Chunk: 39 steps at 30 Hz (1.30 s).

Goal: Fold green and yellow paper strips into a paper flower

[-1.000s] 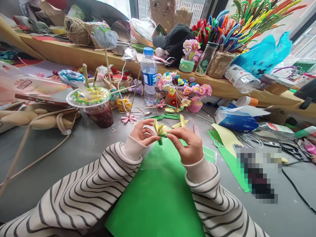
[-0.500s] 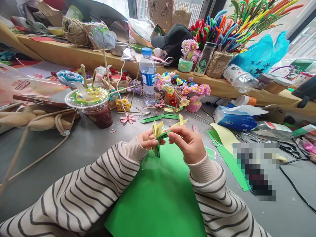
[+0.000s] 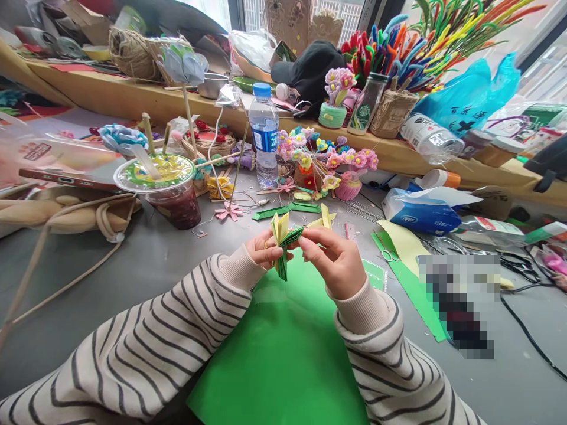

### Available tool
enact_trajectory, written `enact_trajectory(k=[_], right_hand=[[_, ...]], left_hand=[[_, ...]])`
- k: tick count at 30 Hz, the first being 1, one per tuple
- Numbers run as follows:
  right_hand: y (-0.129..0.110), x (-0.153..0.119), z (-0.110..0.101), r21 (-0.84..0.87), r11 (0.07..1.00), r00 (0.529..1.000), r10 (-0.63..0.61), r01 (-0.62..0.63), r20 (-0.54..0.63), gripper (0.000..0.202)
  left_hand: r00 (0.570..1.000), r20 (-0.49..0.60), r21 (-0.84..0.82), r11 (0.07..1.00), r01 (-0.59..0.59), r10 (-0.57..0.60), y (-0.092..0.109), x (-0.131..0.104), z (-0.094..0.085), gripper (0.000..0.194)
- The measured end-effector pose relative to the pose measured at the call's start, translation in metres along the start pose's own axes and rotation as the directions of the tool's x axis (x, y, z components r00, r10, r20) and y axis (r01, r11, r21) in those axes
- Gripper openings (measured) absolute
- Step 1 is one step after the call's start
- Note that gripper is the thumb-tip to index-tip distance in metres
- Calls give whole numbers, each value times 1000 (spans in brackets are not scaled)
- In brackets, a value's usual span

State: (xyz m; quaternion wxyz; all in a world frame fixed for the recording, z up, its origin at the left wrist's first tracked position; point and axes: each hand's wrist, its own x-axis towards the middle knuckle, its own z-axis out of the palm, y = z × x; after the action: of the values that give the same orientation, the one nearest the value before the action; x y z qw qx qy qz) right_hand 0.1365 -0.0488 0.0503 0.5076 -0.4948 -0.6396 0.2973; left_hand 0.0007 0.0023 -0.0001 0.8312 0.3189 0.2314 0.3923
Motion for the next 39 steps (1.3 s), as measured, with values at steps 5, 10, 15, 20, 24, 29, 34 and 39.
enact_trajectory(k=[5,10,15,20,24,29,34,39], right_hand=[[0,0,0,37,998,998,52,-52,18,15],[4,0,-2,74,994,996,73,-77,49,17],[5,0,-2,69,995,997,69,-70,18,14],[5,-2,1,135,985,994,113,-111,-4,14],[9,-2,1,277,942,981,192,-191,23,14],[8,-3,1,313,923,975,215,-222,58,14],[1,-6,4,113,990,996,78,-82,38,18],[2,-8,7,-29,1000,999,-1,0,-34,17]], left_hand=[[999,-37,109,994,-12,16,-3,3,-5,59],[999,2,127,991,-48,48,-2,2,-5,57],[998,-36,80,995,-52,55,4,-1,0,61],[991,-59,124,986,-112,120,6,-4,2,60],[985,-61,153,977,-149,160,5,-5,2,60],[986,-40,93,983,-159,163,4,-4,1,58],[994,-74,-47,995,-83,80,3,-1,1,61],[996,-77,-60,997,-40,36,3,-2,5,64]])
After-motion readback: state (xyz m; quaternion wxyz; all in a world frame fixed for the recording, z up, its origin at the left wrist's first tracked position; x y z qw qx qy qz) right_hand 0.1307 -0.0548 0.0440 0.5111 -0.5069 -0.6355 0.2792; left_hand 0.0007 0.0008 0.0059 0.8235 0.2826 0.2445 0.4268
